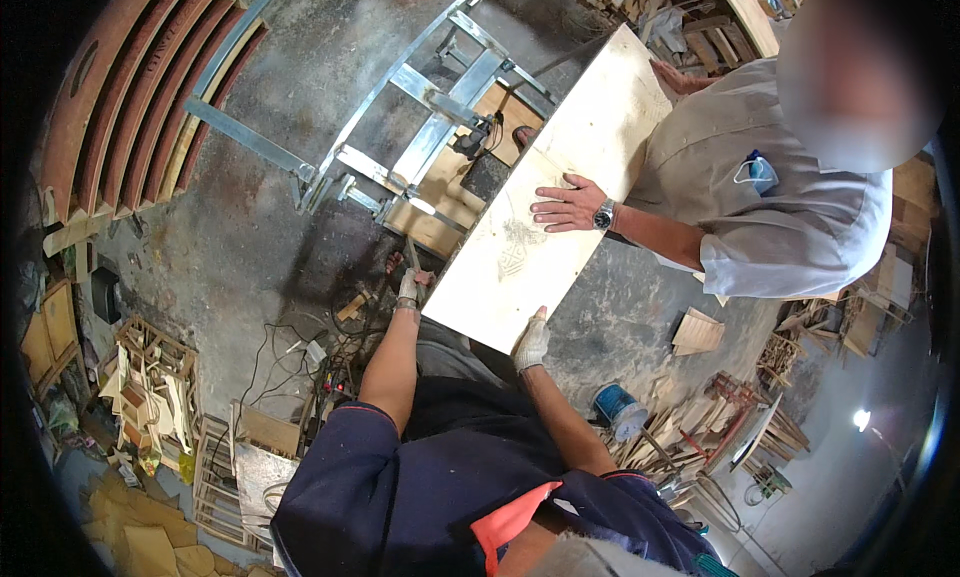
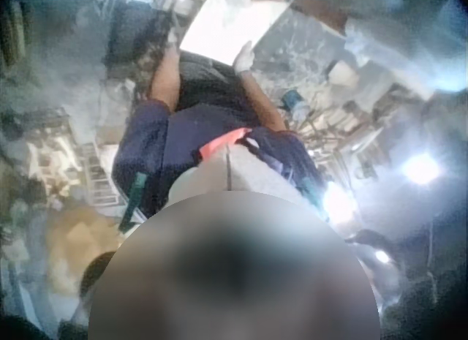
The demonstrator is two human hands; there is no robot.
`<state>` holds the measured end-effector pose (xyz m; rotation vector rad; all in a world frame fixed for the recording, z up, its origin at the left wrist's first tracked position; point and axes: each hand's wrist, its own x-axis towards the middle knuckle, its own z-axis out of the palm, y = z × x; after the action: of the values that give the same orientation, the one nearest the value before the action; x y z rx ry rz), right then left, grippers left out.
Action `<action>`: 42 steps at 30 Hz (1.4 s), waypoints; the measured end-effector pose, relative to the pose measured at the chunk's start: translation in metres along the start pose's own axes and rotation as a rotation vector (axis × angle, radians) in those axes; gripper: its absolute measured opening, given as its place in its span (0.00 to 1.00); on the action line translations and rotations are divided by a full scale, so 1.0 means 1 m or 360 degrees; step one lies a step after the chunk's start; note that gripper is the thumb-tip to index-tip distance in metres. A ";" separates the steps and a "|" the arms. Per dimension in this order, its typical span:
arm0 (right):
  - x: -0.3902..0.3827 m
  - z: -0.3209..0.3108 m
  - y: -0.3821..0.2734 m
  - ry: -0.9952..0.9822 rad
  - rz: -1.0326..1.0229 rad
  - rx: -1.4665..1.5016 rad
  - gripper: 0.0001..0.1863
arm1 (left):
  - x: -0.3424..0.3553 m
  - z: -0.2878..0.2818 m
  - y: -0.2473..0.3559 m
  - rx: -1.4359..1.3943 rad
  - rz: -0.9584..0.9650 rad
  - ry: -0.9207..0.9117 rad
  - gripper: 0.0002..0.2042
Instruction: The person adjusts the fence on a table saw, then cuts several pieces of plywood into smaller sections. The person handles the wood by hand and uses the table saw to make straight cuts.
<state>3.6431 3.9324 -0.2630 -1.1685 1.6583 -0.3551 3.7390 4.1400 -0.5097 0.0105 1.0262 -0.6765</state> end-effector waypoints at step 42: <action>-0.004 0.012 -0.015 -0.0023 0.0072 0.0008 0.29 | 0.025 0.021 0.017 0.0156 -0.0181 0.0488 0.18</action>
<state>3.6607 3.9319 -0.2551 -1.1259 1.6675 -0.3213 3.7725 4.1339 -0.5234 0.1458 1.2941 -0.8458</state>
